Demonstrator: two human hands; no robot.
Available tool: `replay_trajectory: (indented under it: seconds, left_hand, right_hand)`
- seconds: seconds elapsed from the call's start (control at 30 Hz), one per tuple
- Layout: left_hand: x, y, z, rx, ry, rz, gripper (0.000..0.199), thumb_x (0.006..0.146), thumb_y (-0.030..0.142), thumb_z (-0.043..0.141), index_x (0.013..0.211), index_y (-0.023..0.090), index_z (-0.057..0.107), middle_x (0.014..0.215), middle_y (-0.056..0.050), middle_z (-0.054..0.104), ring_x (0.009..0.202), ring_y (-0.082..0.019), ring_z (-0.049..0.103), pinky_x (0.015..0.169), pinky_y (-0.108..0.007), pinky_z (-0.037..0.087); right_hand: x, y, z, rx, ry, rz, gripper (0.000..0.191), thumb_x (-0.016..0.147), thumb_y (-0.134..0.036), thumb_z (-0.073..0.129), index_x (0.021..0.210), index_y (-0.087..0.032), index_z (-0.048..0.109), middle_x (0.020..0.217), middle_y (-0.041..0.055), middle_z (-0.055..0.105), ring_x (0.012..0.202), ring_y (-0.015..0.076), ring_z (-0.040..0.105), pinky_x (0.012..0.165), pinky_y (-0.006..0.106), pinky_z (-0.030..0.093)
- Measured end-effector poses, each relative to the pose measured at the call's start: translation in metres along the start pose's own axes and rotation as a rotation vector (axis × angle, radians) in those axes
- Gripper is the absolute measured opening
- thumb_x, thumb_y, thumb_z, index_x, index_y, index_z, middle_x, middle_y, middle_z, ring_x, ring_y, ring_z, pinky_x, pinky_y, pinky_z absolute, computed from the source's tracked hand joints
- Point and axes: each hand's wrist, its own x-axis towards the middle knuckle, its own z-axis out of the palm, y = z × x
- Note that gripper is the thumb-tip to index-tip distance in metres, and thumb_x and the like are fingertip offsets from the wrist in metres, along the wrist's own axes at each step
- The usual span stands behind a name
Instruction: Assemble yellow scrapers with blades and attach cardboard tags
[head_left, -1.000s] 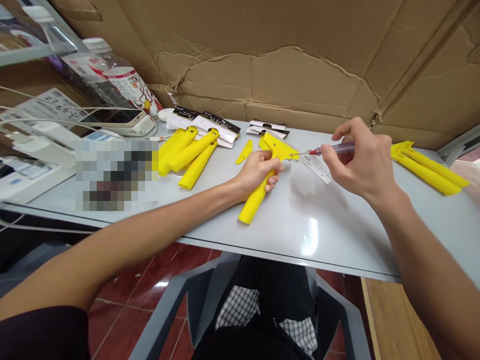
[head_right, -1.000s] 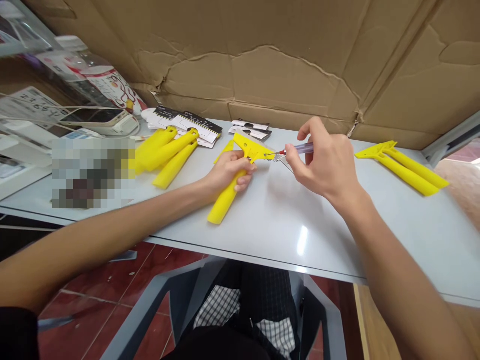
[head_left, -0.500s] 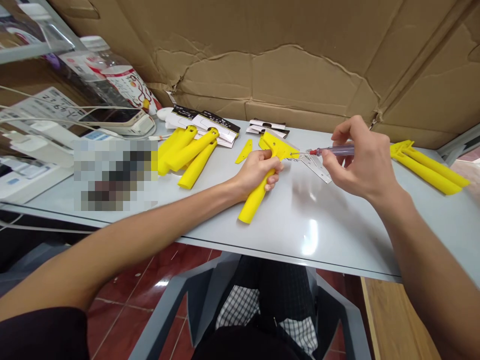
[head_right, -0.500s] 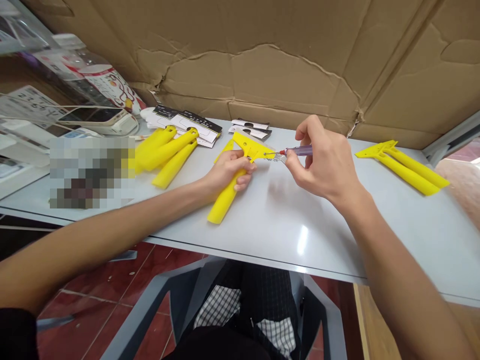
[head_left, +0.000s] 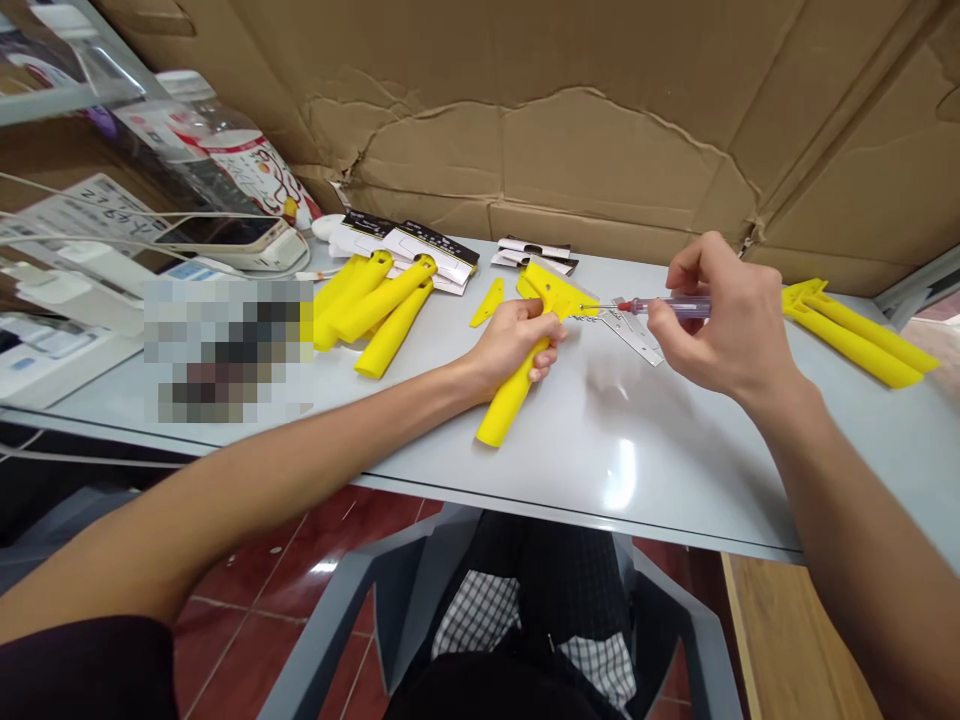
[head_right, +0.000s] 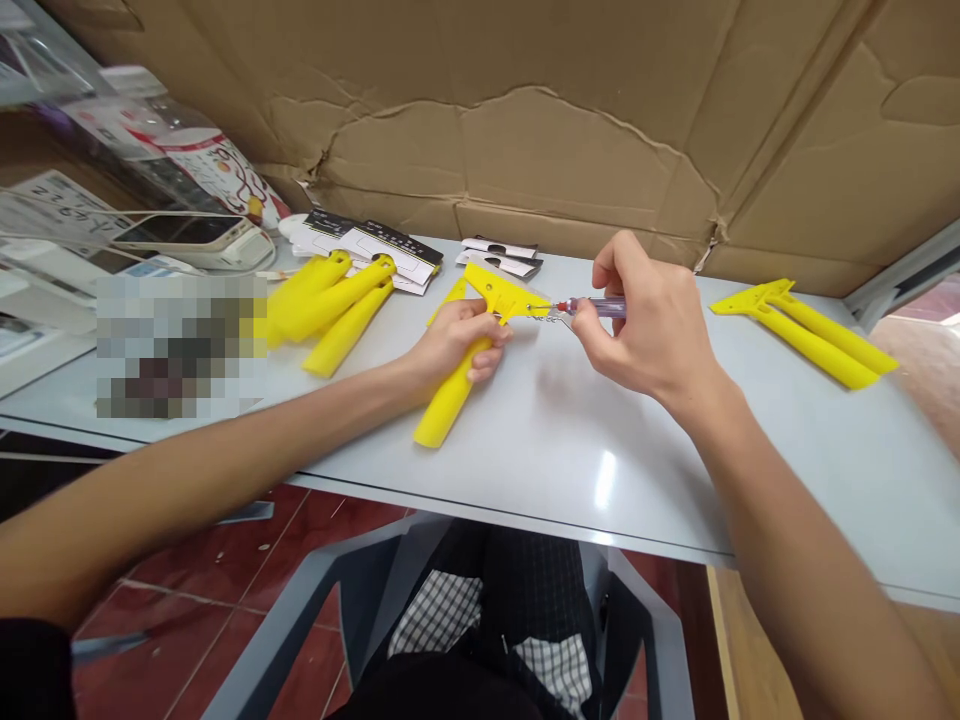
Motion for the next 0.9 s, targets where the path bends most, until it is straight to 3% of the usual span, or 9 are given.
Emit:
replay_trajectory:
  seconds: [0.13,0.27,0.43,0.57,0.77,0.9]
  left_hand:
    - [0.0018,-0.0023,-0.0015,-0.002,-0.005,0.011,0.021,0.069,0.017,0.073,0.074,0.020,0.053,0.057,0.005,0.049,0.041,-0.006,0.044,0.034,-0.018,0.035]
    - [0.0011,-0.0009,-0.0001,-0.008,0.004,0.002,0.021,0.066,0.016,0.072,0.074,0.020,0.052,0.057,0.005,0.050,0.039,-0.006,0.043,0.033,-0.019,0.034]
    - [0.0005,-0.0006,0.0004,-0.008,0.006,-0.007,0.019,0.067,0.016,0.071,0.074,0.019,0.054,0.059,0.004,0.052,0.039,-0.005,0.043,0.033,-0.019,0.033]
    - [0.0019,-0.0020,-0.0011,-0.007,0.002,0.004,0.019,0.069,0.016,0.072,0.074,0.019,0.054,0.059,0.004,0.051,0.040,-0.005,0.043,0.034,-0.018,0.034]
    - [0.0024,-0.0026,-0.0013,-0.007,0.000,0.007,0.019,0.069,0.015,0.073,0.075,0.018,0.054,0.060,0.004,0.051,0.041,-0.005,0.043,0.033,-0.018,0.034]
    - [0.0031,-0.0041,-0.0018,-0.009,-0.018,0.022,0.018,0.070,0.015,0.070,0.074,0.018,0.053,0.063,0.004,0.051,0.042,-0.005,0.043,0.033,-0.018,0.034]
  right_hand:
    - [-0.0002,0.0009,0.0027,0.004,0.039,0.030,0.012,0.093,-0.033,0.066,0.087,-0.030,0.056,0.058,-0.0044,0.060,0.045,0.0168,0.053,0.053,0.036,0.044]
    - [-0.0010,0.0036,0.0046,-0.024,0.001,0.050,0.018,0.099,-0.043,0.064,0.087,-0.029,0.061,0.054,-0.0033,0.058,0.049,0.0193,0.059,0.054,0.036,0.046]
    - [-0.0011,0.0031,0.0015,0.009,-0.046,0.048,0.007,0.091,-0.029,0.069,0.094,-0.029,0.063,0.070,-0.0019,0.069,0.055,0.0200,0.063,0.058,0.038,0.052]
    - [0.0001,0.0013,0.0000,0.097,-0.045,-0.020,0.013,0.090,-0.021,0.067,0.086,-0.028,0.058,0.076,-0.0009,0.070,0.062,0.0185,0.066,0.058,0.035,0.053]
    - [0.0005,0.0012,-0.0004,0.173,-0.065,-0.190,0.021,0.082,-0.006,0.060,0.087,-0.026,0.066,0.102,0.0059,0.068,0.074,0.0184,0.063,0.053,0.033,0.051]
    - [-0.0004,0.0040,0.0020,0.132,-0.063,-0.182,0.014,0.087,-0.018,0.066,0.100,-0.025,0.067,0.106,0.0085,0.069,0.074,0.0191,0.065,0.054,0.033,0.051]
